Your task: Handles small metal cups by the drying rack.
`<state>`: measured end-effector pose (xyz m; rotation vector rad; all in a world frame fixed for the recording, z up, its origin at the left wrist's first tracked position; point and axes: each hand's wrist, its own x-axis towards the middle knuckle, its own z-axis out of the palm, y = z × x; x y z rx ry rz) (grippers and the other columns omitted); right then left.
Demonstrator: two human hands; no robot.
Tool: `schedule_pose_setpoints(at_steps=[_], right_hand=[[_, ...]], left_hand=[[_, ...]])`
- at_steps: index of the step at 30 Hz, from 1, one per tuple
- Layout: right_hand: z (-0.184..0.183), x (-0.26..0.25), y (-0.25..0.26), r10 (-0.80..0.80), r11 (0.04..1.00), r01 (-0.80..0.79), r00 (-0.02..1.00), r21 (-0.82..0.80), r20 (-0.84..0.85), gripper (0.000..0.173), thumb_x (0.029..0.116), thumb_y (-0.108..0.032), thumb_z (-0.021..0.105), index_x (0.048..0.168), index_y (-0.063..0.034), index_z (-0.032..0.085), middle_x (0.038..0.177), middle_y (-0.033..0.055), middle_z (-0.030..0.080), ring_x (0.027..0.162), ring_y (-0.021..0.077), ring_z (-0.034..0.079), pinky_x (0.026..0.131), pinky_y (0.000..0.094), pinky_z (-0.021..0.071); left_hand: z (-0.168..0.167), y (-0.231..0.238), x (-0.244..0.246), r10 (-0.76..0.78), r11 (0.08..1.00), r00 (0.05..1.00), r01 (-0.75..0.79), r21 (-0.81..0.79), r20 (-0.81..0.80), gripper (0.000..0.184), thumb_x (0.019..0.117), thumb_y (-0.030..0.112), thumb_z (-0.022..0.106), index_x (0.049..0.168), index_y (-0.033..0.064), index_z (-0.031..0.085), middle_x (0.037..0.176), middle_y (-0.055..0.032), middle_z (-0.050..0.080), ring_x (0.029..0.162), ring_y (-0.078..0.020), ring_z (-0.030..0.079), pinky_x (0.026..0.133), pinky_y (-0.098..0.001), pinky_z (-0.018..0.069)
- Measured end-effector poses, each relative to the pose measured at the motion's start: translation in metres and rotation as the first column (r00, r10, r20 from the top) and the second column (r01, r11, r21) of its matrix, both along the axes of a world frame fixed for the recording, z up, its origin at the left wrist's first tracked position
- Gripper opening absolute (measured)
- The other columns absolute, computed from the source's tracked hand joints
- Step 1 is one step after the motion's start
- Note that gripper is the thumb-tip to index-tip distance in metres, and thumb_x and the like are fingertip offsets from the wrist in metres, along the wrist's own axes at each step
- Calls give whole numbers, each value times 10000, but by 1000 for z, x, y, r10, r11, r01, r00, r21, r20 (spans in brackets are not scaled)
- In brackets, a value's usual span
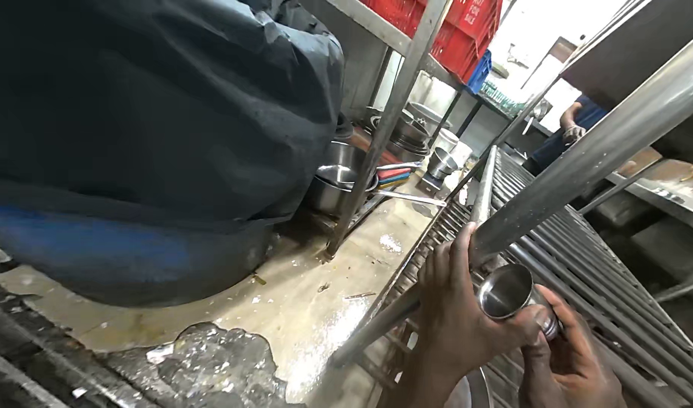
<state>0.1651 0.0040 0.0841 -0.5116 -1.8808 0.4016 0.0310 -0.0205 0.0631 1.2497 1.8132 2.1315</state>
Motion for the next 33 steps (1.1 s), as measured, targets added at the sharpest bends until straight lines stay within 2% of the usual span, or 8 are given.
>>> schedule_pose_setpoints(at_steps=[5,10,15,19,23,25,29,33], right_hand=[[2,-12,-2,-34,999,34,999,20,2,542,973,-359,673,1281,85,634,1207,140,648,1020,99,679,846,216,604],[8,3,-3,-29,1000,29,1000,-8,8,475,964,-204,672,1277,142,583,1233,132,639,1054,69,667,897,204,591],[20,-8,-7,-18,999,19,998,-27,56,498,954,-295,714,1263,87,632,1166,117,662,973,95,692,832,219,617],[24,10,-4,17,998,-12,996,-63,83,461,959,-229,699,1263,103,600,1200,89,652,1013,65,680,875,211,606],[35,0,-3,-39,999,42,985,-10,170,494,953,-404,693,1248,-8,681,1088,51,686,863,59,678,736,204,600],[42,10,1,-28,1000,30,964,-5,266,534,950,-470,686,1294,-63,664,1128,51,667,875,89,672,724,243,603],[52,15,3,-208,958,64,825,279,525,778,809,-388,735,1478,-95,469,1298,115,578,1075,142,626,854,333,586],[63,-3,20,-371,812,14,784,583,498,678,879,-428,593,1478,-123,502,1022,117,644,839,253,647,655,443,553]], left_hand=[[3,-4,-3,-50,998,996,52,-22,69,1010,692,807,679,1552,347,418,1220,-7,593,1113,-195,577,915,-471,511],[8,-2,6,62,997,997,-64,-50,-39,1204,623,870,676,1601,256,336,1293,-80,571,1158,-262,560,955,-499,488],[10,-7,3,-31,999,996,34,-36,82,975,749,802,642,1577,356,383,1285,-35,571,1160,-230,559,945,-491,495],[16,-6,12,54,990,998,-57,-125,-27,1258,649,881,649,1643,238,223,1473,-125,472,1311,-315,482,1062,-538,421],[17,-8,5,-9,996,994,18,-82,106,1144,727,800,651,1653,332,169,1529,-102,424,1299,-325,486,1005,-571,444],[17,-8,9,-8,995,995,17,-95,101,1158,731,804,638,1657,312,148,1546,-97,405,1363,-323,433,1067,-578,394],[21,-11,15,-5,981,999,14,-191,44,1314,677,870,647,1664,211,84,1652,-126,269,1504,-348,269,1183,-593,262],[22,-13,14,1,975,1000,1,-221,9,1261,730,849,604,1664,199,60,1653,-121,268,1505,-335,269,1190,-581,237]])
